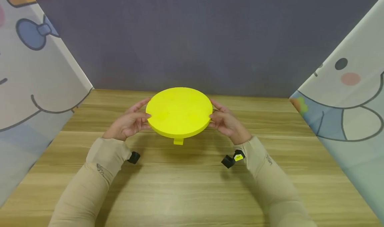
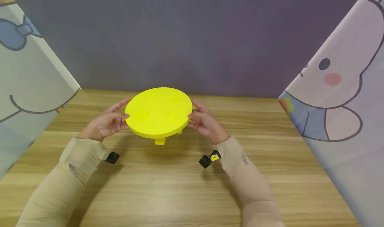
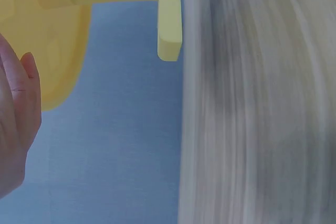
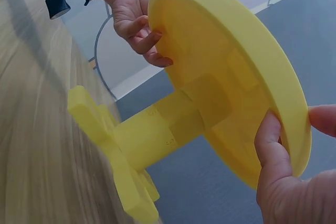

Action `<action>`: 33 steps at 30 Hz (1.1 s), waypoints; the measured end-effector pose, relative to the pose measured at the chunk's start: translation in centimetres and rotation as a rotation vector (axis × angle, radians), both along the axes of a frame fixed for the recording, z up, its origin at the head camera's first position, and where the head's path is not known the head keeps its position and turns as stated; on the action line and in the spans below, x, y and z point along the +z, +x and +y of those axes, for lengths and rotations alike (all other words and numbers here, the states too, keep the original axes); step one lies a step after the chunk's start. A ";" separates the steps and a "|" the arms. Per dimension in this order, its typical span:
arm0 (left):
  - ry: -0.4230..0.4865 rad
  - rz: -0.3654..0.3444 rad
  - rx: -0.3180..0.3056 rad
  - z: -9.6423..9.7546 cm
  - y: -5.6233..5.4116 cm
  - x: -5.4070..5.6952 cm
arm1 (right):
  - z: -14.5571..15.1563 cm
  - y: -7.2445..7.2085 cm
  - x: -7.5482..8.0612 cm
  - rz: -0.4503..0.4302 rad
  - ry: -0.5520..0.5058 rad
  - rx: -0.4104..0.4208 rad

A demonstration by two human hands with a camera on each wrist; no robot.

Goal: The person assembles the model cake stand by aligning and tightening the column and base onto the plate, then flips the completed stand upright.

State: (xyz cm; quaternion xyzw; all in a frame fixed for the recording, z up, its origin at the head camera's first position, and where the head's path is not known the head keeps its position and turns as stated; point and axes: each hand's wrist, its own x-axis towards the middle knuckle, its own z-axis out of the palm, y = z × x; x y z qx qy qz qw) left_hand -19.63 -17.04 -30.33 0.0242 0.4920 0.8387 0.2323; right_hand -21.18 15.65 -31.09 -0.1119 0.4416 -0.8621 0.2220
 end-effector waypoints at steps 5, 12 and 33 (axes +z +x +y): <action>-0.018 -0.002 0.028 -0.3 -0.3 -0.6 | -0.6 -0.3 -0.4 0.010 0.045 0.007; -0.045 0.003 0.039 -0.5 -1.0 -0.8 | -1.1 -1.1 -0.8 0.006 0.055 -0.010; -0.092 -0.017 0.039 -0.1 -1.4 -2.0 | -0.5 -1.0 -2.3 -0.054 0.045 -0.014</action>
